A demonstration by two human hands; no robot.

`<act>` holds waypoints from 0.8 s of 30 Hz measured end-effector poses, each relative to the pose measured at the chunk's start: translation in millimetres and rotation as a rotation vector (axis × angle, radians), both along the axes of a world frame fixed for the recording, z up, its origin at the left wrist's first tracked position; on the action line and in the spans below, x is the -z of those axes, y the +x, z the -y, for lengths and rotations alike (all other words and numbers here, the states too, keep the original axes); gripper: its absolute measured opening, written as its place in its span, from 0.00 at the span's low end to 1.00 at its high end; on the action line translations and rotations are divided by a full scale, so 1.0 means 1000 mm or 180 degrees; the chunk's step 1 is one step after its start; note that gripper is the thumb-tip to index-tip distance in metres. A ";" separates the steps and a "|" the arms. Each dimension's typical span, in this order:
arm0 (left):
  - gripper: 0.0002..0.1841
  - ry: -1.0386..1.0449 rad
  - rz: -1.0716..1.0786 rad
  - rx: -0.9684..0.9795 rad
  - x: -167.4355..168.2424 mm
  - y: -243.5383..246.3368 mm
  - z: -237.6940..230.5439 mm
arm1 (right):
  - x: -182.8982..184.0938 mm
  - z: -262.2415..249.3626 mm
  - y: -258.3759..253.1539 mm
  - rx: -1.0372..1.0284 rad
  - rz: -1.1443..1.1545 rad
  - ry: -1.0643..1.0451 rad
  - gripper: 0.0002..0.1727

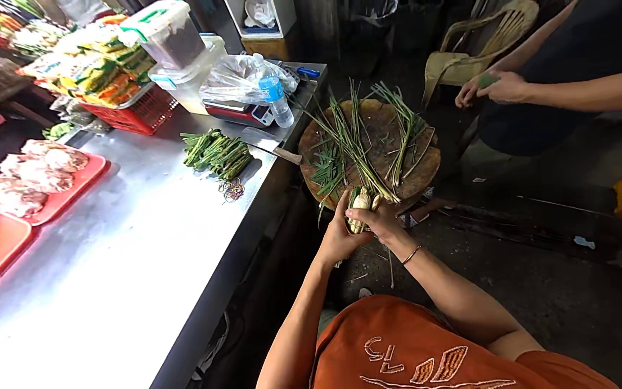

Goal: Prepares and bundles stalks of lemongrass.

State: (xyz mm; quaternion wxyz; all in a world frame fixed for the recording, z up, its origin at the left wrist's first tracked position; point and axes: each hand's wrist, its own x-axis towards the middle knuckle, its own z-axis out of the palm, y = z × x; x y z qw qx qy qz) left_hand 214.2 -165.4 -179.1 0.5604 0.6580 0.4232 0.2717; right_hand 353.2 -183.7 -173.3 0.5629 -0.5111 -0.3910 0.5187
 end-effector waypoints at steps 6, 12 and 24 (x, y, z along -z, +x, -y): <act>0.53 0.0600 -0.1151 -0.0186 -0.012 -0.004 0.011 | -0.006 0.002 -0.003 0.0114 -0.0111 0.0001 0.23; 0.14 0.0082 -0.0960 -0.0366 -0.009 -0.009 0.015 | -0.009 0.001 -0.002 -0.0465 0.0069 0.0116 0.19; 0.10 -0.0098 -0.1001 -0.1098 -0.017 -0.054 -0.010 | 0.002 0.050 -0.013 -0.2394 0.2735 0.2844 0.20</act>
